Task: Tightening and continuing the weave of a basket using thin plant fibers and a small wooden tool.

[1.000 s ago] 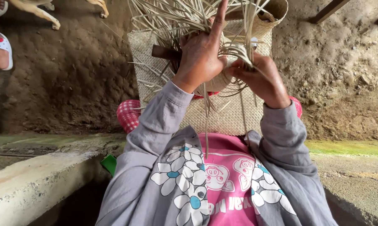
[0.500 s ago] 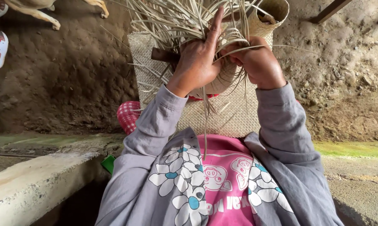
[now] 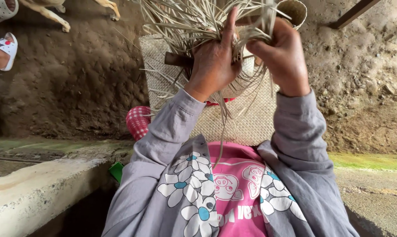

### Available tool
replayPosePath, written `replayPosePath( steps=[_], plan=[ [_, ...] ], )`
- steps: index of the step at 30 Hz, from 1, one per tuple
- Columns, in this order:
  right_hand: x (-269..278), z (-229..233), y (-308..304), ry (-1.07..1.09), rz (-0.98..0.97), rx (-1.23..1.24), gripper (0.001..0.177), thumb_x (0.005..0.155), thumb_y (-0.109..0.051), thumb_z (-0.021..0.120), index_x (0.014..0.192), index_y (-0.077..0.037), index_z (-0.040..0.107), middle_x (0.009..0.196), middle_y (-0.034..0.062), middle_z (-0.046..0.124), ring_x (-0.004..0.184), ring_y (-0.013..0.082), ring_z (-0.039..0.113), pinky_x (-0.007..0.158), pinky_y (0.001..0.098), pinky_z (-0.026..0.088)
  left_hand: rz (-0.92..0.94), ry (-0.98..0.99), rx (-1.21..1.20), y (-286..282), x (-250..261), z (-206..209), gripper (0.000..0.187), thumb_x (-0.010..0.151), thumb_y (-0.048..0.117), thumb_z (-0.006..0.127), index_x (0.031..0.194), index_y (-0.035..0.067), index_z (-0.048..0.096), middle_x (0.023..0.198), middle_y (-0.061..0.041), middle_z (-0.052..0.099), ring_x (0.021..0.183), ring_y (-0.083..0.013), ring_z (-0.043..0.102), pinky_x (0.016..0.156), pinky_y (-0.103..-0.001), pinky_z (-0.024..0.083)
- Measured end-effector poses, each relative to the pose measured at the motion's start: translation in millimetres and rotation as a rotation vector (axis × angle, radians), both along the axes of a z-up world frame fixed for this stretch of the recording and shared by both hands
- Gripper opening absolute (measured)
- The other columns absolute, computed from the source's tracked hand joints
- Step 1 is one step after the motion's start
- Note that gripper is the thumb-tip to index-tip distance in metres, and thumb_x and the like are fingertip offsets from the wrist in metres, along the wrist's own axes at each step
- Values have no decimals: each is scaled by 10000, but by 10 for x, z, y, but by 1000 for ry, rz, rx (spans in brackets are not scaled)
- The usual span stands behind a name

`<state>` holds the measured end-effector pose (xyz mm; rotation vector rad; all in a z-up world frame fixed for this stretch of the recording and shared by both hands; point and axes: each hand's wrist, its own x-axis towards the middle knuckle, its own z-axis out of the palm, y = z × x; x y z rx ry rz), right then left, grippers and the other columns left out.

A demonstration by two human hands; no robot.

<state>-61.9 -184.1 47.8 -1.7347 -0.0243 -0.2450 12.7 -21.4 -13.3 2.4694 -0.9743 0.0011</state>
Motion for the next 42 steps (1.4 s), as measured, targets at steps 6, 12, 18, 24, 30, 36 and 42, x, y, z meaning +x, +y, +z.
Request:
replayPosePath(
  steps=[6,12,18,24,30,36,42],
  plan=[
    [2,-419,-234,160,50,-274,44,1023,25,633,1063,7,637,1164,122,581,764,140,498,691,249,494,-107,58,-194,26,1,-3,1172,955,109,855,1651,207,-84,678,68,645,498,-85,577,527,-274,538],
    [80,-533,-362,131,251,-129,148,1020,-69,737,1087,-86,605,950,-2,590,797,111,521,700,239,425,-127,-31,-178,67,32,30,1214,926,238,833,1620,254,-163,1405,-74,737,620,-106,737,669,-313,650],
    [215,-642,-285,2,209,-71,180,1016,-25,753,1110,5,603,1012,56,514,916,156,597,839,272,595,-134,-10,-129,79,44,76,1208,918,155,824,1654,242,-130,842,-39,738,578,-204,641,635,-371,580],
    [410,-852,-247,-277,-3,-380,324,806,229,642,1055,23,669,1052,140,625,937,268,569,784,409,535,-170,-65,13,76,136,-92,1205,983,351,902,1658,183,-82,680,-52,629,576,-236,614,600,-415,520],
    [-90,-270,-246,72,84,-36,104,1092,-72,603,1185,-40,571,1058,86,664,925,172,635,863,327,547,-182,-33,-236,97,74,20,1262,912,207,896,1629,266,-142,1367,-164,736,630,-143,720,608,-285,646],
    [-432,-568,-237,194,195,117,138,1048,-112,609,1148,-53,536,1074,110,674,978,193,694,931,336,611,-66,79,-61,-19,32,49,1184,955,153,862,1640,193,-103,611,101,602,454,-51,524,482,-222,510],
    [-690,-299,-403,218,-90,-262,608,1057,-205,708,1511,77,419,714,-42,451,605,80,455,660,230,526,55,-252,87,-79,-50,-73,1349,839,324,905,1603,308,-207,612,167,592,593,-95,598,1125,-853,253]
  ],
)
